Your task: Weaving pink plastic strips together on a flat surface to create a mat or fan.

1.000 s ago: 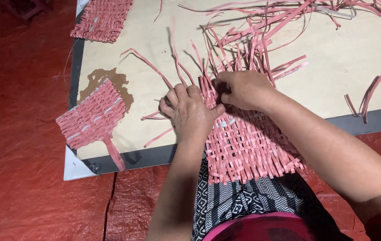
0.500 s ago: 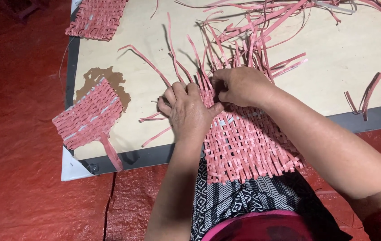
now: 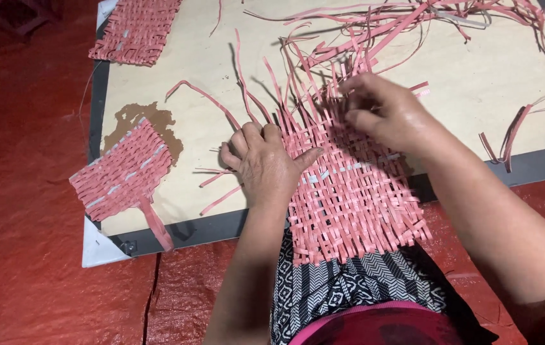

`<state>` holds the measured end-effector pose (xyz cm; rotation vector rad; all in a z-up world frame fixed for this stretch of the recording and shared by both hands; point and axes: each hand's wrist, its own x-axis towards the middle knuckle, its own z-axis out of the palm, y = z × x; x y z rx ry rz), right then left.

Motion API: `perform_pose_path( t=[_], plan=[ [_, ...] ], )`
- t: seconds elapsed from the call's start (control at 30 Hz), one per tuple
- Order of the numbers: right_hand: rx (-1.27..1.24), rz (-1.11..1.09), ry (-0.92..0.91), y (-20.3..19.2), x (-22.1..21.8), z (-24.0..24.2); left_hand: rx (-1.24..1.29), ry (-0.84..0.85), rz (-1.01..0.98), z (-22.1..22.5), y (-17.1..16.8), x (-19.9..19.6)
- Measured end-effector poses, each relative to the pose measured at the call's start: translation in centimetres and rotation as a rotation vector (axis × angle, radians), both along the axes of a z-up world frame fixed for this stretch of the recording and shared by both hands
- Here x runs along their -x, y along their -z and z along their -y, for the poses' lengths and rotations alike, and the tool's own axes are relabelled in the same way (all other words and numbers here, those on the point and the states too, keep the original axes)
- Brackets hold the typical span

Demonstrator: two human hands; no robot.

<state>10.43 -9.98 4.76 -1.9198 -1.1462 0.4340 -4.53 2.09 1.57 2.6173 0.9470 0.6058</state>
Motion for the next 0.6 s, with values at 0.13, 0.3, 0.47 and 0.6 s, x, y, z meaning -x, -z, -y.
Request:
perform_pose_path(
  t=[0.13,0.3,0.47,0.6],
  plan=[
    [-0.038,0.003,0.104,2.0,-1.4,2.2,-0.096,0.046,-0.009,0.5,-0.9,-0.1],
    [0.180,0.333,0.055,-0.4,1.1,0.9,-0.102,0.170,-0.038,0.6,-0.1,-1.9],
    [0.353,0.580,-0.023,1.0,0.8,-1.1,-0.056,0.167,-0.024,0.0,1.5,-2.6],
    [0.486,0.462,-0.038,0.9,0.3,-2.0,0.034,0.102,-0.011,-0.3,1.9,-2.7]
  ],
)
